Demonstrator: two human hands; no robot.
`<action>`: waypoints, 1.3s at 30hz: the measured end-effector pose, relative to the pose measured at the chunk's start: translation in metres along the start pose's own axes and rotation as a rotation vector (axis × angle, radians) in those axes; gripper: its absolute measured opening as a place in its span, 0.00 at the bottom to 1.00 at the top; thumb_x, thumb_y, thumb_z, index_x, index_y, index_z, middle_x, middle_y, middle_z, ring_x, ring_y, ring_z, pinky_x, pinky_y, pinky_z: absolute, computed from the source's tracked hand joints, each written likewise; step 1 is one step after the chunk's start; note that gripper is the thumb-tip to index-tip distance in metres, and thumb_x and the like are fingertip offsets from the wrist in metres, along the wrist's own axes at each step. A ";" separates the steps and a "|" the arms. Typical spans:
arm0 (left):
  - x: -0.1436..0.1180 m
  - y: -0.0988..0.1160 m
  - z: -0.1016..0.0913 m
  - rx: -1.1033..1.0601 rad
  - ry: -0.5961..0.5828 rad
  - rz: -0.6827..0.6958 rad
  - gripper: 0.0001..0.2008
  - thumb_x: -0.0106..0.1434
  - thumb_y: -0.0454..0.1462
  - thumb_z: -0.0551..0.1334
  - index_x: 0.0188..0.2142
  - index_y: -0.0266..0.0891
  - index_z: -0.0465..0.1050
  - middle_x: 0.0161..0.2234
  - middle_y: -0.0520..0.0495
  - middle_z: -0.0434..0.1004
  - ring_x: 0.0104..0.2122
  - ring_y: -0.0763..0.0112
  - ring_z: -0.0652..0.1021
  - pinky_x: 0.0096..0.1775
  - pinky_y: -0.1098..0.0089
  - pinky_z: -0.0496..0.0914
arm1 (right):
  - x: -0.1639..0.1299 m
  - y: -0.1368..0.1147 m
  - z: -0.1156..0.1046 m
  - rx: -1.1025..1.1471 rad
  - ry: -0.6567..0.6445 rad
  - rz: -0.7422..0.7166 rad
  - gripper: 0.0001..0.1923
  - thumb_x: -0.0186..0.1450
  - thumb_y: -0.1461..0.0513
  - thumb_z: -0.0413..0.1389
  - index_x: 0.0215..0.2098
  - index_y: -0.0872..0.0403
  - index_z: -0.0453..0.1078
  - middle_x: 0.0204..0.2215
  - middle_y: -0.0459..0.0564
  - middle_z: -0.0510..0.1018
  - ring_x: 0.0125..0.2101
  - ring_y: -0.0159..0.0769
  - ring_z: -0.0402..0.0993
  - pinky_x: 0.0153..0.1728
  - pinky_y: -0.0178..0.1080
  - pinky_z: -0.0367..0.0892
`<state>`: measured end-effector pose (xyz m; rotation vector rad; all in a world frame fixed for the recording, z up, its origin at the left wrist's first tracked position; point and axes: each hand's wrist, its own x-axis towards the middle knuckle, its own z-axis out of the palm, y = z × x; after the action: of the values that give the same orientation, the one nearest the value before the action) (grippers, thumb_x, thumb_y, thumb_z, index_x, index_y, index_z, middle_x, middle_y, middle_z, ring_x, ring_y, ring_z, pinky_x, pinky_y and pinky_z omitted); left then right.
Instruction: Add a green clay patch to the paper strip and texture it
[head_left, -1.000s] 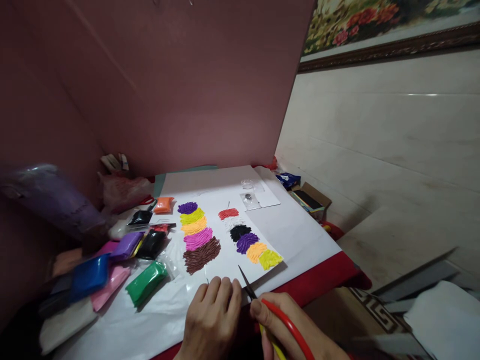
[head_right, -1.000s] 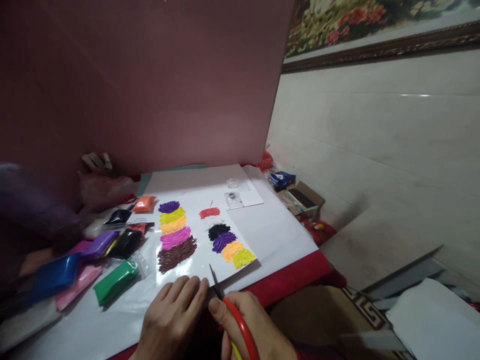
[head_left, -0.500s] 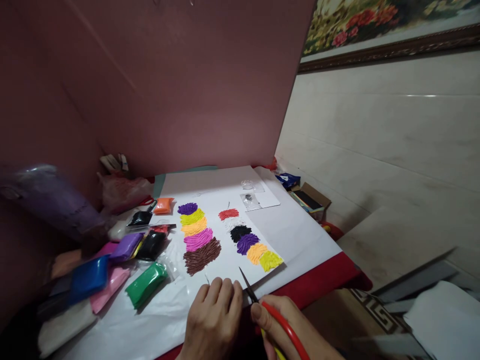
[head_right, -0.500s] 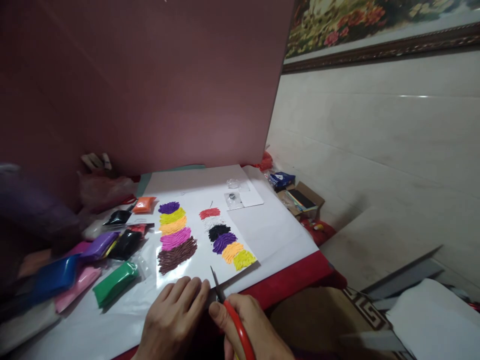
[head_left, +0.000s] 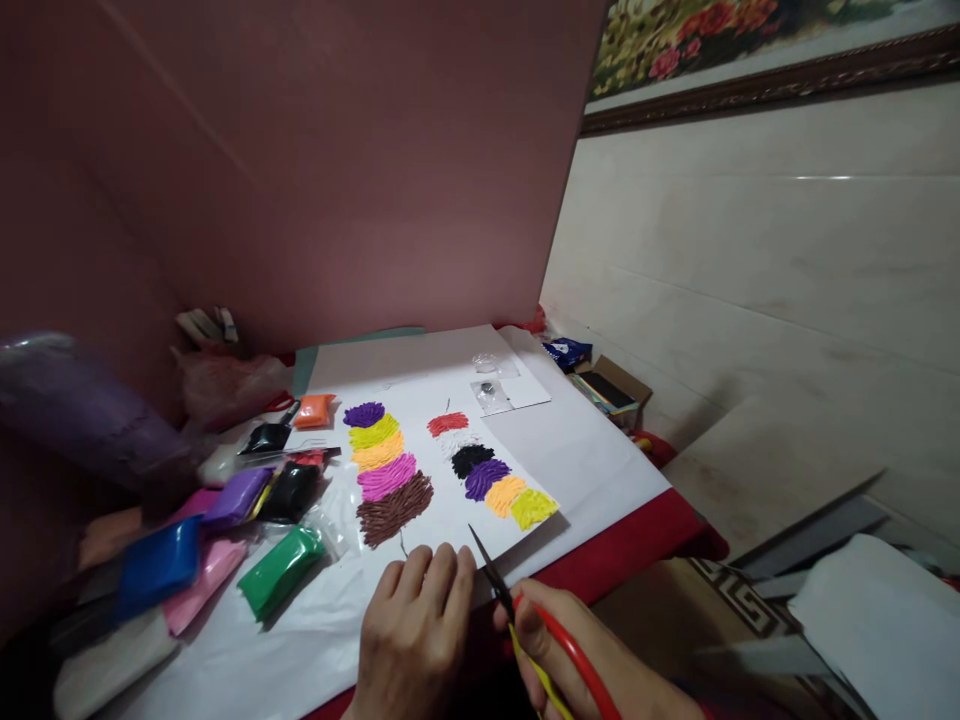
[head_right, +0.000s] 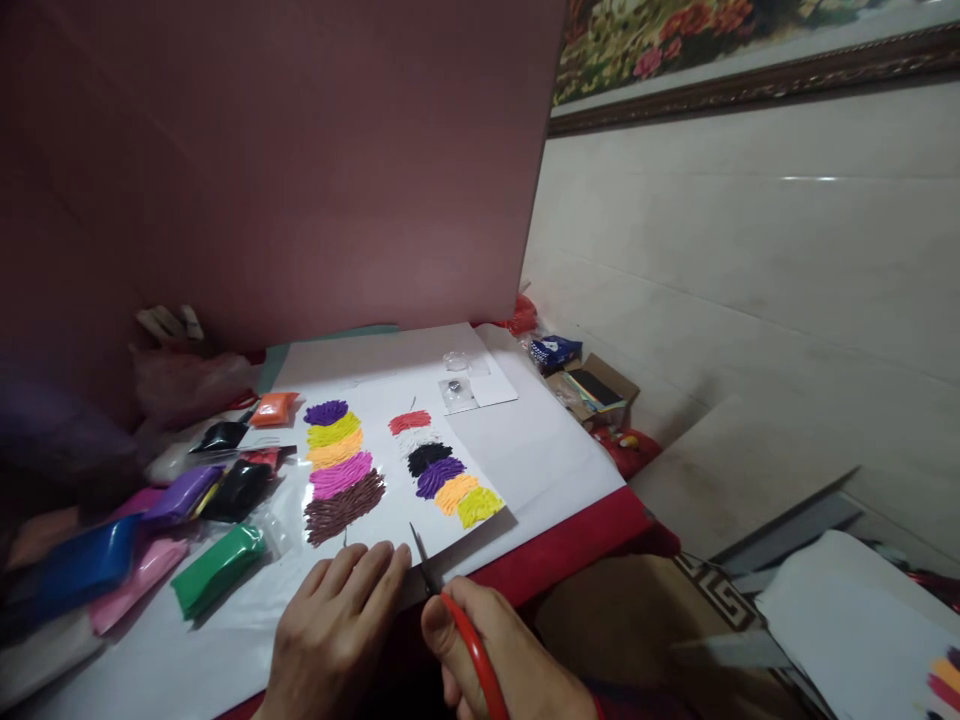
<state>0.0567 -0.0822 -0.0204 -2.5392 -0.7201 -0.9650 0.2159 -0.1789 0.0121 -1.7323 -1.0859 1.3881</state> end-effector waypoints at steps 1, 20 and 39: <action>0.000 0.000 0.000 -0.002 0.004 0.004 0.17 0.69 0.29 0.46 0.40 0.28 0.74 0.32 0.40 0.78 0.31 0.60 0.74 0.28 0.64 0.64 | 0.002 0.004 0.001 0.014 -0.011 -0.001 0.32 0.62 0.35 0.44 0.40 0.53 0.69 0.26 0.45 0.70 0.22 0.30 0.64 0.25 0.33 0.64; -0.004 -0.003 0.000 -0.019 0.047 0.025 0.15 0.69 0.28 0.49 0.42 0.27 0.75 0.35 0.38 0.80 0.36 0.57 0.75 0.35 0.61 0.65 | 0.005 -0.004 -0.007 0.392 -0.252 0.183 0.39 0.54 0.30 0.46 0.41 0.54 0.64 0.23 0.40 0.65 0.22 0.25 0.58 0.26 0.30 0.57; -0.006 -0.001 0.002 -0.037 0.042 0.026 0.14 0.68 0.29 0.50 0.41 0.29 0.74 0.33 0.39 0.80 0.34 0.59 0.75 0.33 0.62 0.66 | 0.011 0.002 -0.009 0.144 -0.240 0.067 0.33 0.62 0.34 0.40 0.36 0.54 0.63 0.24 0.42 0.64 0.22 0.27 0.60 0.25 0.32 0.61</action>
<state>0.0535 -0.0823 -0.0254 -2.5454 -0.6615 -1.0283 0.2260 -0.1700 0.0081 -1.5406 -1.0325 1.7066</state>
